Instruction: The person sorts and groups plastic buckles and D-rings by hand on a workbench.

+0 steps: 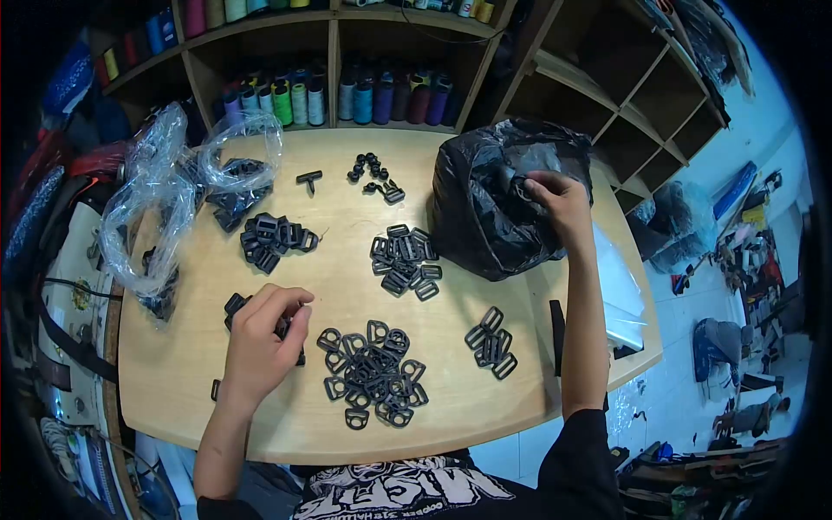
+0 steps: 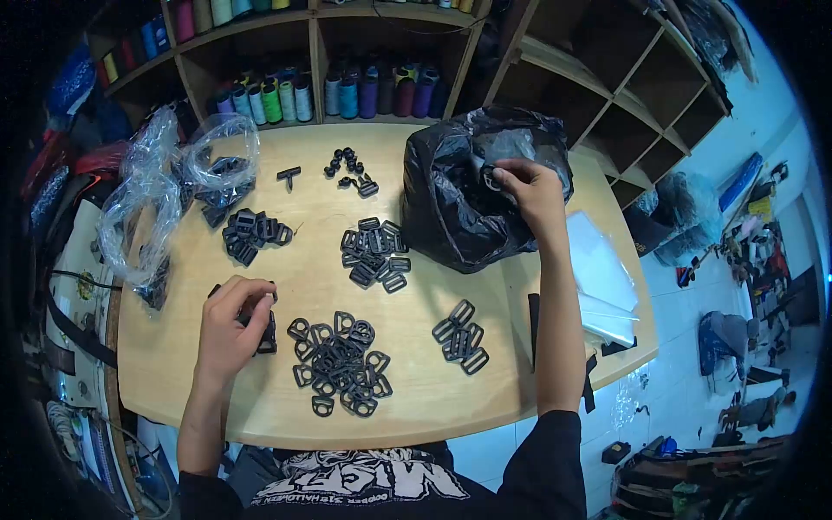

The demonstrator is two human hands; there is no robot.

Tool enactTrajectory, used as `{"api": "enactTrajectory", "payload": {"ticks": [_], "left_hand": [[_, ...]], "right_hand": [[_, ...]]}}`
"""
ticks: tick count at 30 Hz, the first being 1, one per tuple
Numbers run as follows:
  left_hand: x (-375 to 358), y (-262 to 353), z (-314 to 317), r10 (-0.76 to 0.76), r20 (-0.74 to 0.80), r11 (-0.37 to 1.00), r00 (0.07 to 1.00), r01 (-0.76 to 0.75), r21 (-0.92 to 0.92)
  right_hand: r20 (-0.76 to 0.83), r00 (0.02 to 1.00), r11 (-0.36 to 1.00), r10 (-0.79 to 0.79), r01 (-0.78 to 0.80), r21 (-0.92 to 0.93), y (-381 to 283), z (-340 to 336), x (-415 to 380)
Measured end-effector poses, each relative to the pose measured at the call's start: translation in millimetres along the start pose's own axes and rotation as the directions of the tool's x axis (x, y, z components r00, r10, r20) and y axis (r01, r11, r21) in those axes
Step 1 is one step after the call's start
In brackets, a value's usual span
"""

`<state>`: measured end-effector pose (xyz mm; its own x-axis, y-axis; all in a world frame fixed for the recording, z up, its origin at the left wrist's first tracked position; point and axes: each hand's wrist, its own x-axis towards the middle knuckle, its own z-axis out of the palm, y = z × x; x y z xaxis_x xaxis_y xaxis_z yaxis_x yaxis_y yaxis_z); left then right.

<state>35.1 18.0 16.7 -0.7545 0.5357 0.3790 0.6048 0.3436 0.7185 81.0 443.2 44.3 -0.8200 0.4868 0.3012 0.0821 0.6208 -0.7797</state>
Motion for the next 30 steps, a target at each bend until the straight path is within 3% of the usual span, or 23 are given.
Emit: {"api": "enactTrajectory", "payload": {"ticks": [1, 3, 4, 5, 6, 8, 10, 12, 13, 16, 18, 22, 24, 26, 30], "left_hand": [[2, 0, 2, 0.001, -0.004, 1.0, 1.0, -0.001, 0.002], [8, 3, 9, -0.064, 0.129, 0.981, 0.99, 0.086, -0.172], [11, 7, 12, -0.069, 0.124, 0.982, 0.99, 0.089, -0.166], [16, 14, 17, -0.163, 0.236, 0.876, 0.958, 0.251, -0.412], [19, 21, 23, -0.22, 0.362, 0.684, 0.906, 0.408, -0.605], [26, 30, 35, -0.209, 0.383, 0.616, 0.9, 0.425, -0.664], [31, 39, 43, -0.194, 0.404, 0.538, 0.894, 0.441, -0.718], [36, 47, 47, -0.108, 0.319, 0.583, 0.941, 0.32, -0.747], [36, 46, 53, -0.091, 0.253, 0.562, 0.963, 0.259, -0.785], [32, 39, 49, -0.141, 0.243, 0.651, 0.96, 0.275, -0.707], [29, 33, 46, -0.196, 0.226, 0.626, 0.954, 0.299, -0.72], [19, 29, 28, -0.219, 0.404, 0.64, 0.888, 0.443, -0.628], [13, 28, 23, -0.225, 0.488, 0.655, 0.843, 0.502, -0.565], [6, 25, 20, -0.283, 0.586, 0.718, 0.759, 0.573, -0.395], [-5, 13, 20, -0.28, 0.439, 0.839, 0.854, 0.44, -0.32]], "right_hand": [[0.025, 1.0, 0.988, -0.011, 0.007, 0.154, -8, 0, -4], [0.068, 0.997, 0.983, -0.034, 0.022, 0.182, -31, 2, -14], [0.106, 0.993, 0.977, -0.054, 0.031, 0.209, -45, 4, -21], [0.117, 0.991, 0.97, -0.072, 0.042, 0.24, -62, 10, -31], [0.126, 0.989, 0.968, -0.075, 0.042, 0.246, -74, 15, -39], [0.286, 0.95, 0.883, -0.126, -0.024, 0.469, -91, 27, -53], [0.411, 0.903, 0.896, -0.127, -0.073, 0.438, -107, 40, -66], [0.525, 0.847, 0.917, -0.086, -0.138, 0.373, -122, 50, -78], [0.543, 0.825, 0.894, -0.156, -0.115, 0.432, -120, 58, -84], [0.552, 0.815, 0.894, -0.175, -0.103, 0.435, -124, 69, -94], [0.528, 0.833, 0.899, -0.165, -0.093, 0.428, -121, 72, -97], [0.534, 0.81, 0.936, -0.243, 0.051, 0.349, -116, 82, -109], [0.667, 0.723, 0.972, -0.183, 0.033, 0.232, -119, 88, -121], [0.704, 0.688, 0.974, -0.178, 0.02, 0.227, -105, 101, -135], [0.808, 0.578, 0.984, -0.114, -0.047, 0.172, -99, 111, -143]]}}
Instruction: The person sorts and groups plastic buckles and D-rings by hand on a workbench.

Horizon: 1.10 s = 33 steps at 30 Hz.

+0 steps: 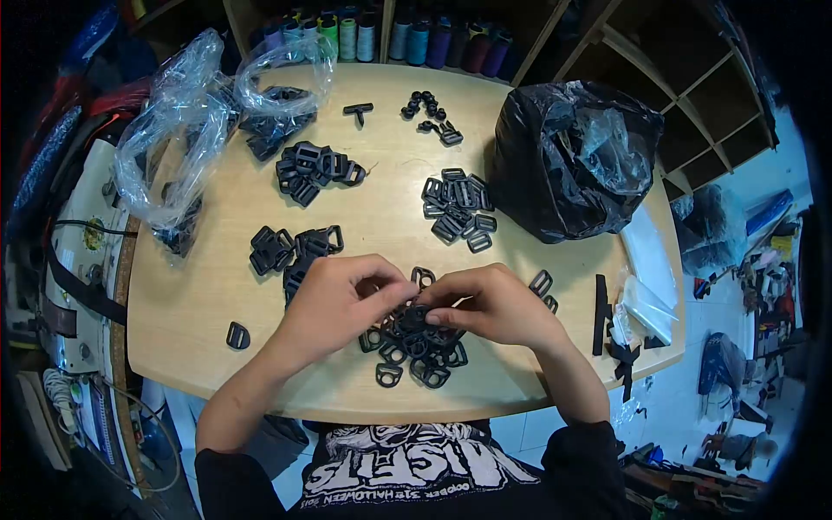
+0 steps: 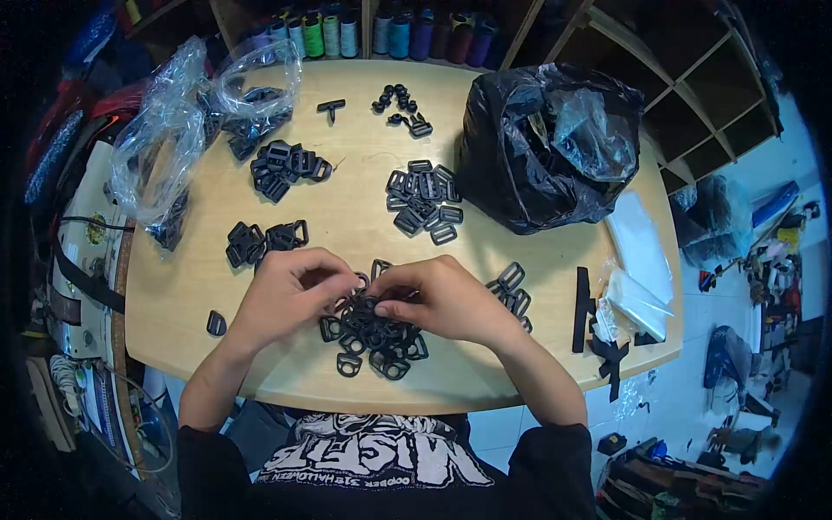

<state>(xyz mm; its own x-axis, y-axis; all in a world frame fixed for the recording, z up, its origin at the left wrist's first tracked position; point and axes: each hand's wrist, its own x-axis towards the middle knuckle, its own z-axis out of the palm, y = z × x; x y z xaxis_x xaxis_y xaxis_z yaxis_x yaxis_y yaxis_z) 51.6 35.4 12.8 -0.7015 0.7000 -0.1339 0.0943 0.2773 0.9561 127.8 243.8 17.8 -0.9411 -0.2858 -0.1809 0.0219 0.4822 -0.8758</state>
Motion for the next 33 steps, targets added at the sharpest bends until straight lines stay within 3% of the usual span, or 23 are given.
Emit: {"api": "enactTrajectory", "payload": {"ticks": [3, 5, 9, 11, 12, 13, 14, 16, 17, 18, 20, 21, 24, 27, 33], "left_hand": [[1, -8, -4, 0.087, -0.097, 0.996, 0.991, -0.085, 0.034], [2, -11, -7, 0.087, -0.106, 0.996, 0.99, -0.084, 0.033], [4, -17, -7, 0.134, -0.135, 0.991, 0.982, -0.135, -0.003], [4, -19, -9, 0.165, -0.133, 0.986, 0.977, -0.166, 0.008], [5, -20, -8, 0.175, -0.156, 0.984, 0.972, -0.176, 0.002], [6, -20, -6, 0.184, -0.178, 0.982, 0.967, -0.188, -0.007], [7, -18, -4, 0.202, -0.166, 0.978, 0.965, -0.207, -0.016], [7, -12, -3, 0.338, -0.209, 0.898, 0.918, -0.248, 0.363], [6, -8, -1, 0.253, -0.185, 0.905, 0.95, -0.165, 0.393], [8, -12, 3, 0.259, -0.188, 0.904, 0.947, -0.17, 0.391], [12, -25, 10, 0.498, -0.072, 0.649, 0.864, -0.317, 0.692], [11, -24, 13, 0.4, -0.031, 0.702, 0.916, -0.285, 0.653], [9, -20, 14, 0.383, 0.059, 0.679, 0.922, -0.324, 0.658], [8, -19, 17, 0.386, 0.051, 0.734, 0.921, -0.34, 0.588], [6, -9, 14, 0.436, -0.033, 0.777, 0.899, -0.358, 0.518]], "right_hand": [[-0.013, 0.997, 0.993, -0.074, 0.072, -0.098, 0, 2, 4], [-0.211, 0.95, 0.911, -0.231, 0.136, -0.389, -1, -2, 4], [-0.633, 0.734, 0.932, -0.247, 0.001, -0.363, -9, -55, -13], [-0.763, 0.589, 0.922, -0.265, -0.078, -0.38, 0, -99, -21], [-0.76, 0.573, 0.878, -0.307, -0.139, -0.459, 2, -119, -23], [-0.73, 0.606, 0.802, -0.315, -0.24, -0.546, 17, -140, -25], [-0.661, 0.722, 0.768, -0.202, -0.302, -0.564, 23, -154, -29], [-0.532, 0.844, 0.736, -0.066, -0.319, -0.597, 37, -170, -24], [-0.482, 0.876, 0.677, 0.007, -0.359, -0.642, 47, -173, -21], [-0.428, 0.9, 0.615, 0.084, -0.384, -0.688, 53, -176, -17], [-0.4, 0.913, 0.657, 0.082, -0.351, -0.667, 58, -181, -12], [-0.373, 0.924, 0.701, 0.088, -0.324, -0.636, 59, -182, -10], [-0.323, 0.942, 0.72, 0.09, -0.285, -0.632, 55, -187, -10], [-0.362, 0.913, 0.681, 0.187, -0.386, -0.623, 51, -187, -3], [-0.371, 0.923, 0.673, 0.101, -0.338, -0.658, 63, -189, 0]]}}
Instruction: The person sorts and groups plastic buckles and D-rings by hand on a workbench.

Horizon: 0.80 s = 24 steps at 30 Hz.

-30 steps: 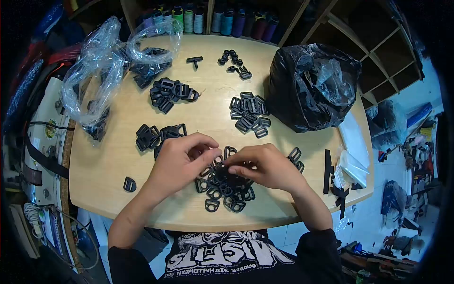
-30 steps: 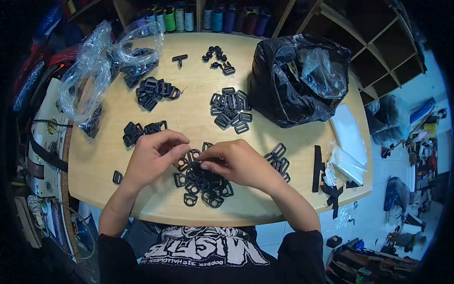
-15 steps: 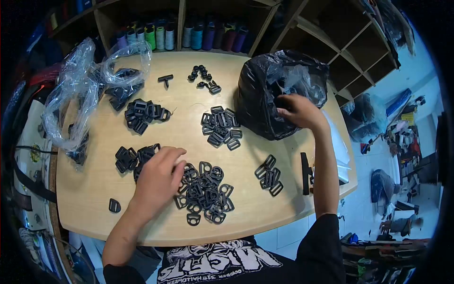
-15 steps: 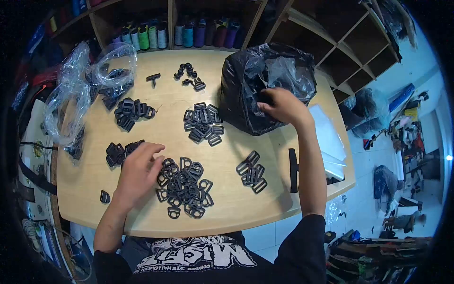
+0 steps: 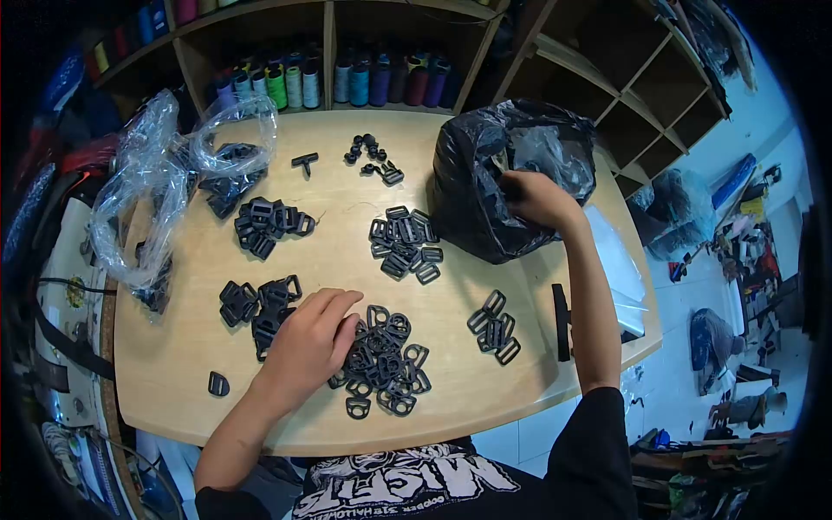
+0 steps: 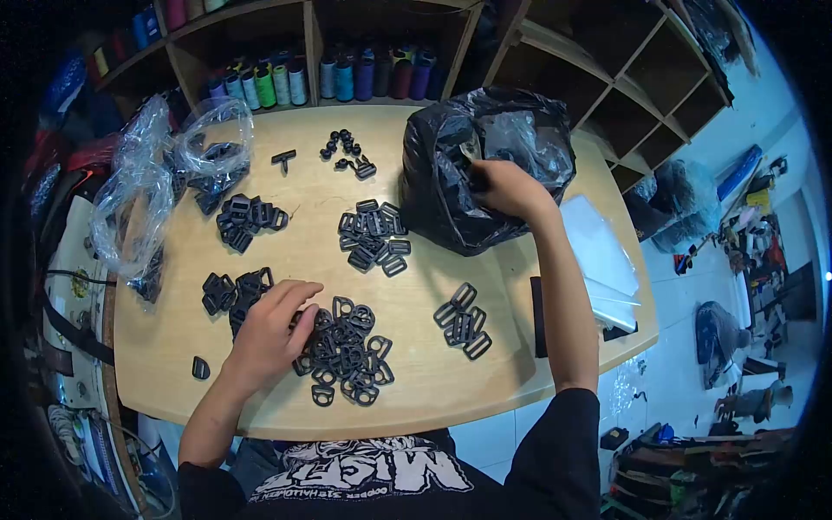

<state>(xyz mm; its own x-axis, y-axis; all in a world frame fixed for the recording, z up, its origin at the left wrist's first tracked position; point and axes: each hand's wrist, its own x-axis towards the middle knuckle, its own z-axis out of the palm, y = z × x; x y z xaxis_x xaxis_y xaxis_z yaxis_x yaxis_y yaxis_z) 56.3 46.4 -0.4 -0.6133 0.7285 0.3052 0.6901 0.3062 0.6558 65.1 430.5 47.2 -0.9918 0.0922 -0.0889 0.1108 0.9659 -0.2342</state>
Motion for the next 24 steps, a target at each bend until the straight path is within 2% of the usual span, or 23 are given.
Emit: {"api": "enactTrajectory", "payload": {"ticks": [7, 9, 10, 11, 14, 15, 16, 17, 18, 19, 20, 21, 22, 23, 24], "left_hand": [[4, 9, -4, 0.027, -0.06, 0.998, 0.998, -0.031, -0.053], [6, 13, -3, -0.001, -0.062, 0.995, 0.998, -0.005, -0.1], [8, 15, -2, -0.017, -0.057, 0.988, 0.998, 0.008, -0.152], [11, 16, -1, -0.015, -0.062, 0.988, 0.998, 0.006, -0.152], [21, 21, 1, 0.001, -0.058, 0.981, 0.998, -0.013, -0.195], [25, 23, 1, -0.024, -0.032, 0.971, 0.999, 0.016, -0.237], [28, 24, 1, -0.051, -0.005, 0.959, 0.999, 0.048, -0.278], [30, 24, 4, -0.045, -0.005, 0.959, 0.999, 0.042, -0.281], [33, 23, 8, -0.084, 0.019, 0.92, 0.996, 0.084, -0.383], [35, 23, 11, -0.121, 0.045, 0.869, 0.992, 0.127, -0.478], [37, 23, 14, -0.121, 0.044, 0.869, 0.992, 0.127, -0.478], [39, 23, 16, -0.174, 0.124, 0.768, 0.977, 0.213, -0.604], [41, 23, 18, -0.211, 0.209, 0.642, 0.955, 0.297, -0.707], [43, 22, 19, -0.212, 0.21, 0.642, 0.954, 0.298, -0.706], [44, 21, 21, -0.226, 0.291, 0.524, 0.93, 0.368, -0.768]], "right_hand": [[-0.023, 1.0, 0.997, 0.008, -0.01, -0.076, 6, 13, 2], [-0.109, 0.993, 0.998, -0.035, 0.04, 0.041, 3, 7, -4], [-0.072, 0.997, 0.981, -0.034, 0.048, 0.191, 13, 6, -1], [-0.074, 0.997, 0.981, -0.037, 0.051, 0.186, 14, 4, -1], [-0.118, 0.977, 0.846, 0.176, -0.088, 0.527, 23, -3, -1], [-0.125, 0.976, 0.849, 0.178, -0.088, 0.521, 29, -3, 0], [-0.095, 0.963, 0.666, 0.252, -0.101, 0.739, 36, -2, 2], [-0.043, 0.948, 0.425, 0.314, -0.099, 0.9, 37, -2, 1], [-0.079, 0.954, 0.343, 0.29, -0.026, 0.939, 38, -2, 1], [-0.083, 0.954, 0.346, 0.289, -0.024, 0.938, 39, -4, 0], [-0.054, 0.953, 0.161, 0.297, 0.006, 0.987, 26, -8, -5], [-0.023, 0.953, -0.031, 0.301, 0.034, 0.999, 19, -10, -8], [-0.022, 0.953, -0.033, 0.302, 0.034, 0.999, 19, -9, -10], [-0.013, 0.977, -0.128, 0.213, 0.041, 0.991, 18, -10, -12], [-0.012, 0.993, -0.221, 0.12, 0.038, 0.975, 15, -12, -13]]}}
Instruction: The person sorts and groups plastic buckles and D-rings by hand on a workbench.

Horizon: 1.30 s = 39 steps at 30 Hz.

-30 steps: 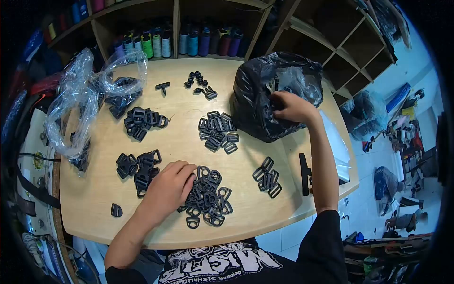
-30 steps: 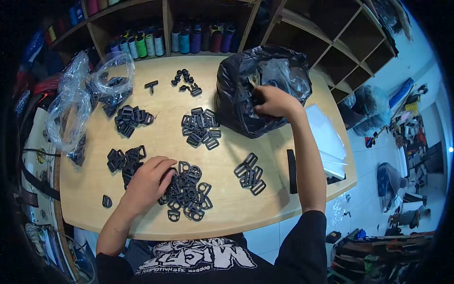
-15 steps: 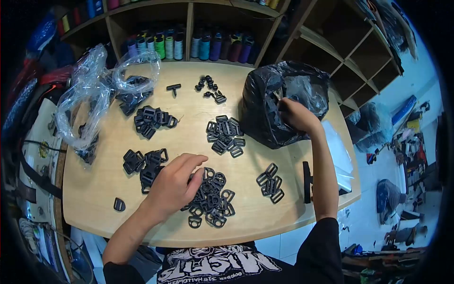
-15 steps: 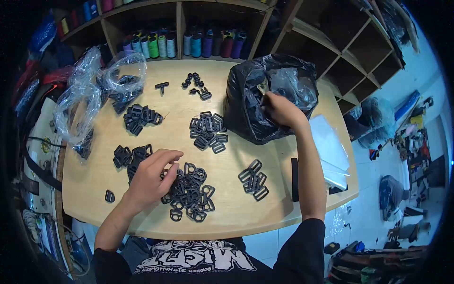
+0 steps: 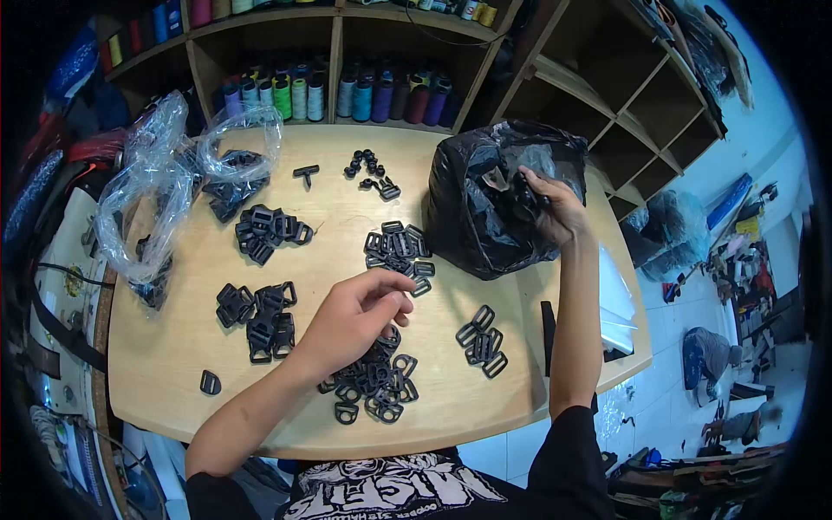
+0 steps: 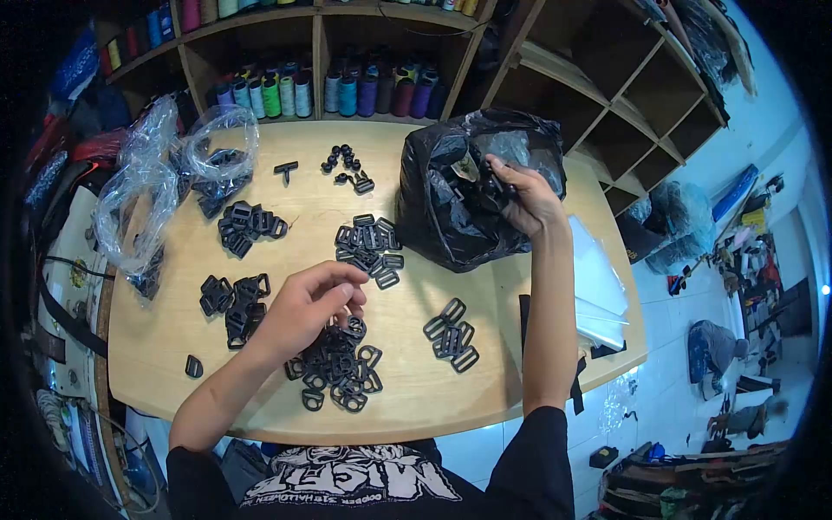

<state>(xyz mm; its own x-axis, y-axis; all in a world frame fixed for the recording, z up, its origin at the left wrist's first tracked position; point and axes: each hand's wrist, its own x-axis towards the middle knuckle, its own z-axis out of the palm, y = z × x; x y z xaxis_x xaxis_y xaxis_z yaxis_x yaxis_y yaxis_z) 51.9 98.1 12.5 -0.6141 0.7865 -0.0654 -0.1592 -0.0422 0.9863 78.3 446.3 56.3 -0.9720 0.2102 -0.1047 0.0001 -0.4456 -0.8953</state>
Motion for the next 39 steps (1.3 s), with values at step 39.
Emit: {"api": "enactTrajectory", "payload": {"ticks": [39], "left_hand": [[5, -16, 22, -0.059, -0.276, 0.447, 0.959, -0.222, -0.866]], "right_hand": [[0.338, 0.526, 0.236, -0.781, 0.749, -0.619, 137, 237, -30]]}}
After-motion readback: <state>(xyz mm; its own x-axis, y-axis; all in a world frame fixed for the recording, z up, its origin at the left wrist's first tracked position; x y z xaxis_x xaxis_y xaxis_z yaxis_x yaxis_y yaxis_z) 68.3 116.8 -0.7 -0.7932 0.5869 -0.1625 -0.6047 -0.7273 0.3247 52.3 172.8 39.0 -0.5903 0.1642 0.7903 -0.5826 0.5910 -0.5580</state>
